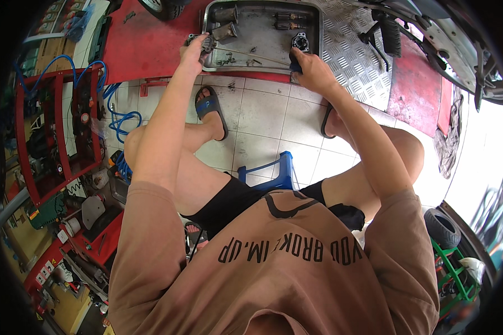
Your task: The person uses a screwdriver to pry and manipulate internal components of a small metallic mechanical assembly, placing small parts into a metal tray.
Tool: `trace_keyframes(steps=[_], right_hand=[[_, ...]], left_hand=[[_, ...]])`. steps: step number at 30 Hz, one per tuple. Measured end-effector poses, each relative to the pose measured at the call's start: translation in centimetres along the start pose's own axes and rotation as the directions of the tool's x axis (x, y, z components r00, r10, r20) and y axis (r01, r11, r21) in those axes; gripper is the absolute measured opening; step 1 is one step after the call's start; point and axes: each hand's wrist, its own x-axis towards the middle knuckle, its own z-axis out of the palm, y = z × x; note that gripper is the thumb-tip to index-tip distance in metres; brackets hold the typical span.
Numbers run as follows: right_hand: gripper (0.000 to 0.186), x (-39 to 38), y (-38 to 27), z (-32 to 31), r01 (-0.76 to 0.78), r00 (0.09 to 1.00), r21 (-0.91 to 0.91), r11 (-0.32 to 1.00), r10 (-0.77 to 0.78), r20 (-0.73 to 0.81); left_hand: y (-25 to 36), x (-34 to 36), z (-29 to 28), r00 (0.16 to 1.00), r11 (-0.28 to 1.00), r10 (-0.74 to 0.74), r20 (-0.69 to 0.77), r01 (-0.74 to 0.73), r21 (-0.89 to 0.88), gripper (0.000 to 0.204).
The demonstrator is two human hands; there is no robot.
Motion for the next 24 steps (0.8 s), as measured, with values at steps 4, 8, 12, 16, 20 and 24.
trace_keyframes(steps=[4,8,12,16,20,24], right_hand=[[0.044,0.4,-2.3,-1.3,-0.117,0.991,0.039,0.992,0.114,0.066],[0.053,0.5,0.1,-0.3,-0.026,0.995,-0.052,0.998,0.031,0.099],[0.056,0.3,-0.2,-0.4,-0.081,0.991,-0.081,0.993,0.089,0.101],[0.058,0.2,-1.1,-0.8,-0.124,0.987,-0.118,0.985,0.135,0.086],[0.059,0.4,-2.1,-1.5,-0.173,0.970,-0.158,0.972,0.196,0.144],[0.057,0.4,-2.5,-1.5,-0.212,0.939,-0.205,0.956,0.257,0.230]], left_hand=[[-0.1,-0.1,-0.5,1.000,1.000,0.010,-0.001,-0.010,0.006,0.029],[-0.2,0.0,0.0,1.000,1.000,0.008,0.012,-0.008,-0.005,0.028],[-0.6,0.3,-0.3,0.999,0.999,0.028,0.037,-0.029,0.031,0.028],[-1.0,0.5,-0.4,0.997,0.995,0.055,0.057,-0.059,0.080,0.027],[-1.0,0.2,-0.3,0.996,0.992,0.064,0.055,-0.070,0.101,0.029],[-0.8,-0.4,-0.1,0.995,0.990,0.091,0.052,-0.096,0.105,0.028]])
